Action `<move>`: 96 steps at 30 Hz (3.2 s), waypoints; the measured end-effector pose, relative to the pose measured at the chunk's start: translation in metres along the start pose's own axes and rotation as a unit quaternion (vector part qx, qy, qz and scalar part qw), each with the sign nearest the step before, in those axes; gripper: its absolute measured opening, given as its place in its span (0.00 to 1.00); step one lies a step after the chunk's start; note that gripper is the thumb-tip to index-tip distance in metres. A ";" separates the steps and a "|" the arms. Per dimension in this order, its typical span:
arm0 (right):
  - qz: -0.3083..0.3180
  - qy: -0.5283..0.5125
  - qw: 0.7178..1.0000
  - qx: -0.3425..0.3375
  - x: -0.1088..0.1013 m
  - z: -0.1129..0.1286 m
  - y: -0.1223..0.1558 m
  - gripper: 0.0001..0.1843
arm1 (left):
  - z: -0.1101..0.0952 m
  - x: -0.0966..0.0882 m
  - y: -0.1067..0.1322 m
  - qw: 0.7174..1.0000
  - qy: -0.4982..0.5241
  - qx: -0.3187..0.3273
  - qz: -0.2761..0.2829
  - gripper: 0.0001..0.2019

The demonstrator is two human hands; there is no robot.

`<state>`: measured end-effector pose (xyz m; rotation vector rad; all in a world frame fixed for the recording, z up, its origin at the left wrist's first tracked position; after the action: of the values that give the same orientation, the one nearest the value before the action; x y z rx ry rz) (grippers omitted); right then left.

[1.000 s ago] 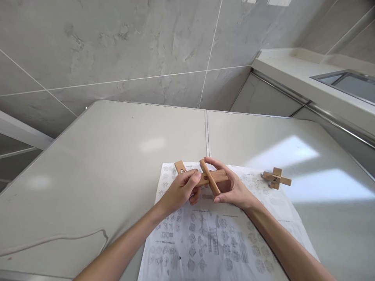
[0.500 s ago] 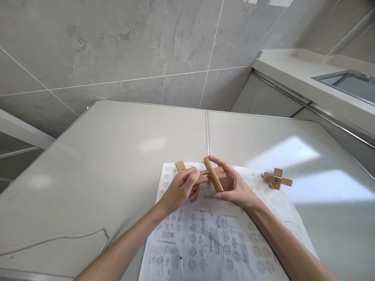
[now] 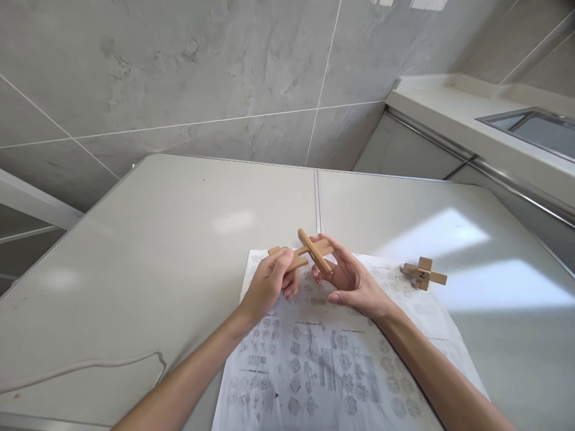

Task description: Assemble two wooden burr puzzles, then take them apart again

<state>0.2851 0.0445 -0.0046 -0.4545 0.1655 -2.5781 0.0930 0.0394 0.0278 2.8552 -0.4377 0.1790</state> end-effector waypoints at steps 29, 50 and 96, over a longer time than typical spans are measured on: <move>0.082 0.542 0.830 -0.103 0.035 0.001 0.007 0.28 | 0.000 -0.005 -0.004 0.993 -0.013 0.074 -0.088 0.23; -0.029 0.579 0.807 -0.114 0.033 0.000 0.002 0.12 | 0.004 -0.008 -0.008 0.995 0.056 0.052 -0.062 0.14; -0.221 -0.164 0.960 0.057 -0.010 0.008 0.001 0.11 | 0.005 -0.005 -0.009 0.986 0.145 -0.012 0.081 0.12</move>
<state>0.2961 0.0484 0.0001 -0.9566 -0.2260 -2.8673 0.0920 0.0481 0.0200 2.7072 -0.6027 0.6061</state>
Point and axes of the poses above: each hand's wrist, its own y-axis away from the middle knuckle, its own x-axis out of the palm, z = x × y, the point moved 3 cm from there along -y, towards the middle knuckle, and after that the axes turned 4 degrees about -x, right-handed, at the moved point
